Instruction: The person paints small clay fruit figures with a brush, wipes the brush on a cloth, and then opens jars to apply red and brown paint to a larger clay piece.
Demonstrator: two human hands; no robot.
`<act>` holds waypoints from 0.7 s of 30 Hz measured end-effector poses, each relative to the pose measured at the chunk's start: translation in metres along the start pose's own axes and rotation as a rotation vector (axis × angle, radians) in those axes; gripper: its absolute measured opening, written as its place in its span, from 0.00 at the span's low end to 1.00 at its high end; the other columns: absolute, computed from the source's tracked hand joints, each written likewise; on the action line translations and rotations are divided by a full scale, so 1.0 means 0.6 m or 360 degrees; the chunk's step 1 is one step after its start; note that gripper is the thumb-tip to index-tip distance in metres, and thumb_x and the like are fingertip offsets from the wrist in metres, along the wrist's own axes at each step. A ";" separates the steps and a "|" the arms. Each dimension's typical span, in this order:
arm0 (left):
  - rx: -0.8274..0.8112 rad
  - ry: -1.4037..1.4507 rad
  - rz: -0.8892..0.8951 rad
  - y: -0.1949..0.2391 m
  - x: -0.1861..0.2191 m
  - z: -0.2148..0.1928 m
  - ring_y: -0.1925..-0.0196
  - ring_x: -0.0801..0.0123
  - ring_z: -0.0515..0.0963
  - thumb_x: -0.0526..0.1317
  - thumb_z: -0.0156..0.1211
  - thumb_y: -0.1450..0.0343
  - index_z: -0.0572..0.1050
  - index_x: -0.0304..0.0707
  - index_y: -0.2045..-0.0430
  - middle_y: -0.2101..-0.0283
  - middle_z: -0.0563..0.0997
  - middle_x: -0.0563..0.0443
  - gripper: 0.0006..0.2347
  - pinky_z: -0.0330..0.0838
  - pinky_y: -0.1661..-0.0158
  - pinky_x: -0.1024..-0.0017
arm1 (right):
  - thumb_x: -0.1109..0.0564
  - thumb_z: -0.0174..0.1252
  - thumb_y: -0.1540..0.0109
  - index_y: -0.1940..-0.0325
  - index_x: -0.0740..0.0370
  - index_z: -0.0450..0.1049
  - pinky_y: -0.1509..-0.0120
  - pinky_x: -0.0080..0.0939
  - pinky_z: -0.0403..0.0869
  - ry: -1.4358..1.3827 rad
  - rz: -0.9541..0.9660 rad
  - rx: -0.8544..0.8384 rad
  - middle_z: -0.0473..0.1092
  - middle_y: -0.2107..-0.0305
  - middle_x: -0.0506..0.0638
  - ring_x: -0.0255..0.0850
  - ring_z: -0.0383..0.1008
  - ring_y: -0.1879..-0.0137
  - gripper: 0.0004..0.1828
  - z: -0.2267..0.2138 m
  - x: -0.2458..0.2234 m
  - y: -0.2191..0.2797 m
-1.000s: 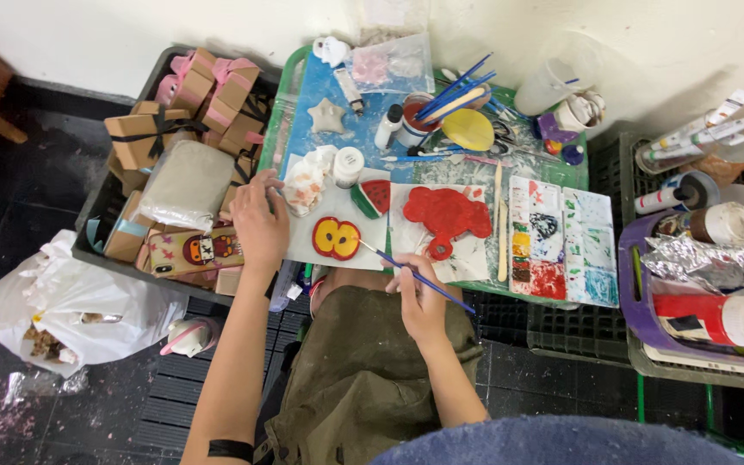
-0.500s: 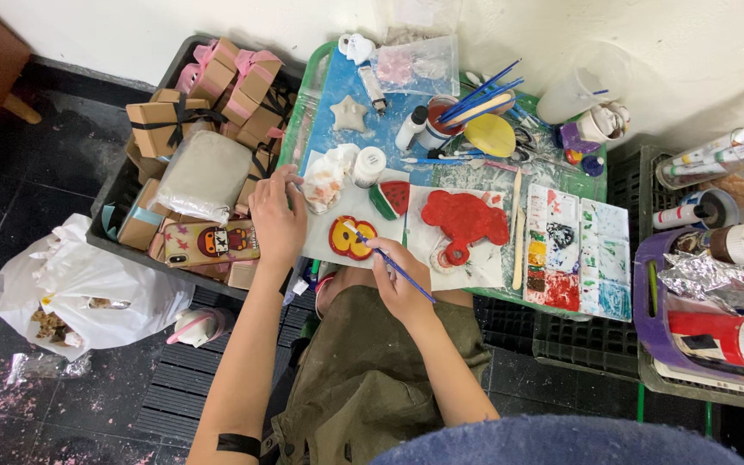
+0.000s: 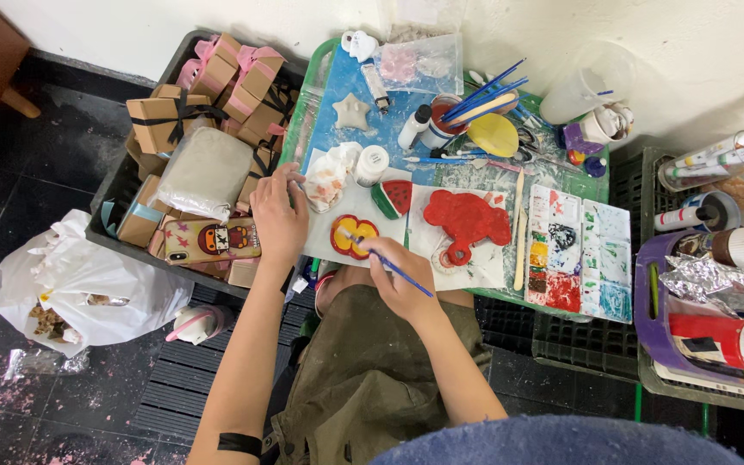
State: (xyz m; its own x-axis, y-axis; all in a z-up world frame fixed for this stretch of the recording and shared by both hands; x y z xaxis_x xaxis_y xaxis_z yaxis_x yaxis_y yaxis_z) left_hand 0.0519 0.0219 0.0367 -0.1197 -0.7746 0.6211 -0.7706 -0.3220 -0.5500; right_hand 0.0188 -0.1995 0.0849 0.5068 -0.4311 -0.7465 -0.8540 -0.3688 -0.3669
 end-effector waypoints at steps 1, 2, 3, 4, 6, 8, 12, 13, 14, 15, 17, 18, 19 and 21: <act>0.0002 0.0000 -0.0001 -0.001 0.000 0.000 0.52 0.57 0.77 0.28 0.54 0.27 0.72 0.37 0.47 0.58 0.82 0.54 0.13 0.64 0.52 0.58 | 0.57 0.53 0.32 0.50 0.58 0.76 0.60 0.38 0.76 -0.0006 0.0014 -0.0103 0.78 0.61 0.52 0.43 0.80 0.64 0.09 0.003 -0.002 0.003; 0.0007 0.0003 0.0003 0.000 0.000 0.000 0.52 0.57 0.77 0.28 0.54 0.27 0.72 0.37 0.47 0.58 0.82 0.54 0.13 0.64 0.52 0.58 | 0.57 0.53 0.32 0.51 0.57 0.77 0.60 0.39 0.75 -0.0014 0.0029 -0.0208 0.78 0.63 0.52 0.43 0.80 0.66 0.09 0.007 -0.003 0.005; 0.0013 0.0006 0.0007 0.000 0.000 0.000 0.52 0.57 0.77 0.28 0.54 0.26 0.72 0.37 0.47 0.58 0.82 0.54 0.13 0.64 0.52 0.58 | 0.57 0.53 0.32 0.51 0.57 0.77 0.60 0.39 0.75 -0.0015 0.0029 -0.0213 0.78 0.63 0.52 0.43 0.80 0.66 0.09 0.005 -0.003 0.004; 0.0013 0.0004 0.0003 0.000 -0.001 0.000 0.52 0.57 0.77 0.28 0.54 0.26 0.72 0.37 0.47 0.58 0.82 0.54 0.13 0.64 0.52 0.58 | 0.57 0.53 0.33 0.53 0.56 0.78 0.61 0.40 0.75 0.0013 0.0103 -0.0240 0.78 0.64 0.51 0.43 0.79 0.68 0.09 0.004 0.002 0.003; 0.0009 0.0011 -0.0004 0.000 -0.002 0.000 0.51 0.56 0.77 0.28 0.54 0.26 0.72 0.37 0.47 0.58 0.82 0.54 0.13 0.64 0.52 0.58 | 0.57 0.53 0.34 0.54 0.56 0.78 0.63 0.41 0.74 0.0038 0.0178 -0.0271 0.79 0.65 0.51 0.43 0.78 0.70 0.09 0.004 0.003 -0.003; 0.0004 0.0004 -0.0005 0.000 -0.001 -0.001 0.51 0.56 0.77 0.29 0.54 0.26 0.72 0.37 0.48 0.58 0.82 0.54 0.13 0.65 0.52 0.58 | 0.59 0.52 0.33 0.50 0.57 0.74 0.57 0.41 0.76 -0.0015 -0.0060 -0.0181 0.77 0.59 0.52 0.46 0.80 0.60 0.09 -0.007 -0.020 -0.015; -0.0005 0.0000 -0.0013 -0.002 0.000 -0.001 0.51 0.56 0.77 0.29 0.54 0.26 0.72 0.37 0.48 0.58 0.82 0.54 0.12 0.65 0.52 0.58 | 0.60 0.54 0.36 0.53 0.57 0.74 0.62 0.42 0.74 0.0039 -0.0103 -0.0302 0.77 0.58 0.52 0.48 0.78 0.63 0.08 -0.005 -0.035 -0.030; -0.0004 0.0000 -0.0015 -0.002 0.000 -0.001 0.51 0.56 0.77 0.29 0.54 0.26 0.72 0.37 0.48 0.58 0.82 0.54 0.12 0.65 0.52 0.58 | 0.60 0.54 0.36 0.54 0.56 0.73 0.61 0.42 0.74 0.0026 -0.0112 -0.0364 0.77 0.60 0.51 0.48 0.78 0.63 0.07 -0.004 -0.037 -0.030; 0.0008 0.0001 -0.0001 -0.002 0.001 -0.002 0.51 0.56 0.77 0.29 0.54 0.26 0.72 0.36 0.48 0.58 0.82 0.54 0.12 0.65 0.52 0.58 | 0.61 0.53 0.37 0.55 0.55 0.73 0.60 0.42 0.75 0.0014 -0.0121 -0.0428 0.76 0.61 0.49 0.47 0.79 0.63 0.07 -0.004 -0.040 -0.029; 0.0020 0.0003 0.0013 -0.001 0.001 -0.003 0.51 0.56 0.77 0.29 0.54 0.26 0.72 0.36 0.48 0.57 0.82 0.54 0.12 0.65 0.52 0.58 | 0.61 0.53 0.37 0.55 0.55 0.73 0.60 0.42 0.75 0.0014 -0.0122 -0.0434 0.76 0.61 0.49 0.47 0.79 0.63 0.07 -0.008 -0.042 -0.027; 0.0019 -0.0001 0.0010 -0.002 0.001 -0.003 0.51 0.56 0.77 0.29 0.54 0.26 0.72 0.36 0.48 0.57 0.82 0.53 0.12 0.65 0.52 0.58 | 0.61 0.55 0.39 0.57 0.55 0.74 0.63 0.43 0.74 0.0097 -0.0065 -0.0506 0.77 0.63 0.49 0.47 0.78 0.65 0.07 -0.012 -0.042 -0.022; 0.0014 -0.0005 0.0010 -0.001 0.001 -0.003 0.51 0.56 0.77 0.29 0.54 0.26 0.72 0.36 0.48 0.57 0.82 0.53 0.12 0.65 0.52 0.58 | 0.61 0.55 0.39 0.57 0.55 0.74 0.63 0.43 0.74 0.0098 -0.0064 -0.0509 0.77 0.63 0.49 0.47 0.78 0.65 0.07 -0.013 -0.044 -0.020; 0.0015 -0.0005 0.0006 -0.001 0.000 -0.003 0.51 0.56 0.77 0.29 0.54 0.26 0.72 0.36 0.48 0.57 0.82 0.53 0.12 0.65 0.52 0.58 | 0.62 0.56 0.39 0.57 0.56 0.74 0.63 0.43 0.74 0.0105 -0.0124 -0.0465 0.77 0.62 0.49 0.47 0.78 0.64 0.07 -0.017 -0.050 -0.019; 0.0004 -0.0011 0.0003 -0.001 0.001 -0.002 0.51 0.56 0.77 0.29 0.54 0.26 0.72 0.36 0.48 0.57 0.82 0.53 0.12 0.65 0.52 0.58 | 0.62 0.56 0.39 0.56 0.56 0.73 0.63 0.43 0.73 0.0113 -0.0181 -0.0419 0.77 0.60 0.49 0.48 0.78 0.64 0.08 -0.023 -0.055 -0.013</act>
State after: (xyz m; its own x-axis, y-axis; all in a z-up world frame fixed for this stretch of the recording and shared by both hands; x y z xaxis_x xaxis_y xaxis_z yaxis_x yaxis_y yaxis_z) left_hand 0.0518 0.0224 0.0377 -0.1166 -0.7789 0.6163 -0.7687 -0.3221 -0.5525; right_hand 0.0106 -0.1939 0.1201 0.6126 -0.4279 -0.6645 -0.7362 -0.6149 -0.2827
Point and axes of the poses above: each hand's wrist, its own y-axis away from the middle knuckle, its own z-axis out of the palm, x = y × z, the point moved 7 cm from there along -y, towards the middle knuckle
